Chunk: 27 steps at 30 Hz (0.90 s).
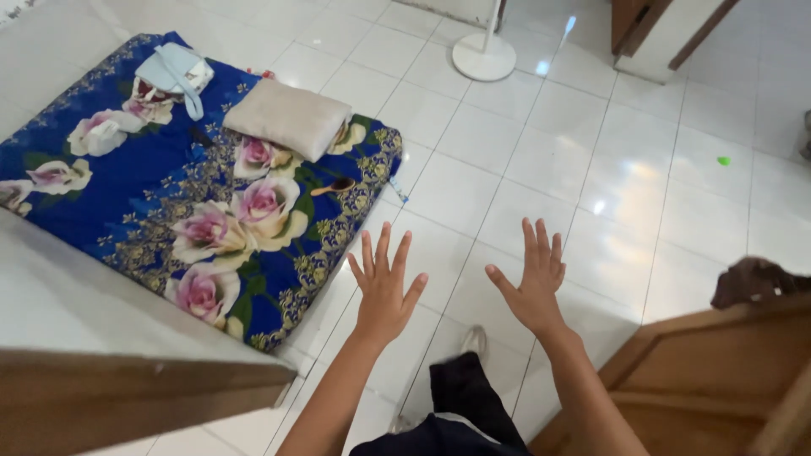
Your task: Picking up and relocating various household items like clothes, glassware, a pillow, an electric fan, and a bag across multiple rooms.
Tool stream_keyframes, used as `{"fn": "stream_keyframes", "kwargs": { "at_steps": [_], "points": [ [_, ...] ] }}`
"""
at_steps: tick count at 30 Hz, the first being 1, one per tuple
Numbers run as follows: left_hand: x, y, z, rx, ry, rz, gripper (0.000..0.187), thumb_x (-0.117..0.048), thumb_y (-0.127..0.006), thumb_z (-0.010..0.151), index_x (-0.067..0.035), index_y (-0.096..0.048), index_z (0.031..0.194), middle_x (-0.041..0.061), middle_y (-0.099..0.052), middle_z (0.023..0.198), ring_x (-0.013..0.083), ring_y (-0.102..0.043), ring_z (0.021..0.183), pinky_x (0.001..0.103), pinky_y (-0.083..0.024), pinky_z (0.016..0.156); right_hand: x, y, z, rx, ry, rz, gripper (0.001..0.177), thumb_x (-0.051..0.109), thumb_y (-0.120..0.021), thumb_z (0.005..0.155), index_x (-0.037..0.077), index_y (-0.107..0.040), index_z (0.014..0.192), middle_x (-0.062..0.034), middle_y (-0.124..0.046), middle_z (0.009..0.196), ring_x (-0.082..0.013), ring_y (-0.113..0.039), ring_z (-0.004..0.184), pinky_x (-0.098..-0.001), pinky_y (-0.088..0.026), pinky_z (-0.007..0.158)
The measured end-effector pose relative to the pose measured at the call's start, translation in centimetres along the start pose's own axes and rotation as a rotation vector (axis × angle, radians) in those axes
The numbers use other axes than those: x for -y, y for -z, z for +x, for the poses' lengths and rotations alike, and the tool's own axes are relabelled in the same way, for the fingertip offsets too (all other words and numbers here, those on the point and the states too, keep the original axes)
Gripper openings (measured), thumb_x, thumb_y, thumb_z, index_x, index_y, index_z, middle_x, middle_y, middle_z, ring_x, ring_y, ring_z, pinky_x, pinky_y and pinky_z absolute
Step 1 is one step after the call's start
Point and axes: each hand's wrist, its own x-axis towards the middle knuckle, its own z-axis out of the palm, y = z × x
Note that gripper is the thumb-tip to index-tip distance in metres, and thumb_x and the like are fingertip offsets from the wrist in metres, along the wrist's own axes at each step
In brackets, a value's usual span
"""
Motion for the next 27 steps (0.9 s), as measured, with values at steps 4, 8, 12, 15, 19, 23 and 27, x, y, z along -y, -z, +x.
{"fn": "stream_keyframes", "kwargs": {
  "at_steps": [4,8,12,15,19,23,27],
  "points": [
    [0.4,-3.9,8.1,-0.029,0.034,-0.007,0.07,-0.049,-0.049,0.104,-0.019,-0.027,0.163,0.015,-0.009,0.173,0.043,0.005,0.159,0.073,0.006,0.117,-3.3,0.2,9.0,0.003,0.084,0.008,0.097,0.057,-0.065,0.09,0.023,-0.013,0.165,-0.011,-0.002,0.173,-0.0408,0.012,0.158,-0.074,-0.002,0.116],
    [0.7,-7.6,17.1,-0.092,0.046,0.025,0.07,-0.049,-0.05,0.105,-0.018,-0.027,0.163,0.016,-0.009,0.172,0.0441,0.007,0.158,0.074,0.006,0.117,-5.1,2.0,19.1,0.044,0.137,-0.002,0.098,0.058,-0.064,0.089,0.024,-0.012,0.164,-0.0101,-0.002,0.174,-0.0399,0.013,0.158,-0.0733,-0.002,0.116],
    [0.5,-10.8,24.6,-0.144,0.094,0.062,0.07,-0.048,-0.051,0.105,-0.017,-0.027,0.163,0.017,-0.008,0.173,0.0438,0.007,0.158,0.077,0.009,0.115,-7.2,3.9,28.0,0.112,0.203,-0.037,0.097,0.059,-0.063,0.089,0.025,-0.012,0.164,-0.0098,0.0,0.174,-0.0396,0.015,0.157,-0.0729,0.001,0.116],
    [0.2,-12.5,29.3,-0.159,0.158,0.041,0.069,-0.048,-0.049,0.105,-0.017,-0.027,0.163,0.017,-0.007,0.172,0.0443,0.008,0.158,0.076,0.009,0.115,-8.0,5.0,33.5,0.136,0.222,-0.031,0.097,0.059,-0.064,0.09,0.025,-0.012,0.164,-0.0099,-0.001,0.174,-0.0387,0.014,0.158,-0.0727,0.001,0.117],
    [0.5,-14.4,34.5,-0.125,0.198,0.052,0.07,-0.048,-0.049,0.104,-0.017,-0.027,0.162,0.017,-0.006,0.172,0.0443,0.009,0.157,0.076,0.01,0.113,-9.0,5.1,39.9,0.195,0.196,0.006,0.098,0.057,-0.064,0.089,0.023,-0.01,0.164,-0.0106,-0.002,0.173,-0.04,0.012,0.158,-0.0708,-0.001,0.117],
    [2.0,-16.5,40.5,-0.137,0.237,-0.013,0.067,-0.047,-0.047,0.106,-0.018,-0.027,0.163,0.016,-0.007,0.173,0.0446,0.009,0.158,0.076,0.011,0.114,-9.9,4.6,46.5,0.288,0.242,0.167,0.097,0.056,-0.062,0.092,0.019,-0.009,0.164,-0.014,-0.004,0.172,-0.0421,0.007,0.158,-0.0631,-0.009,0.121],
    [4.9,-19.4,48.1,-0.159,0.216,-0.012,0.067,-0.048,-0.045,0.107,-0.018,-0.027,0.164,0.015,-0.008,0.173,0.046,0.01,0.158,0.075,0.012,0.116,-9.8,4.7,54.5,0.319,0.265,0.113,0.095,0.054,-0.062,0.092,0.02,-0.011,0.164,-0.0127,-0.005,0.173,-0.0416,0.006,0.158,-0.0621,-0.009,0.121]
  ]
}}
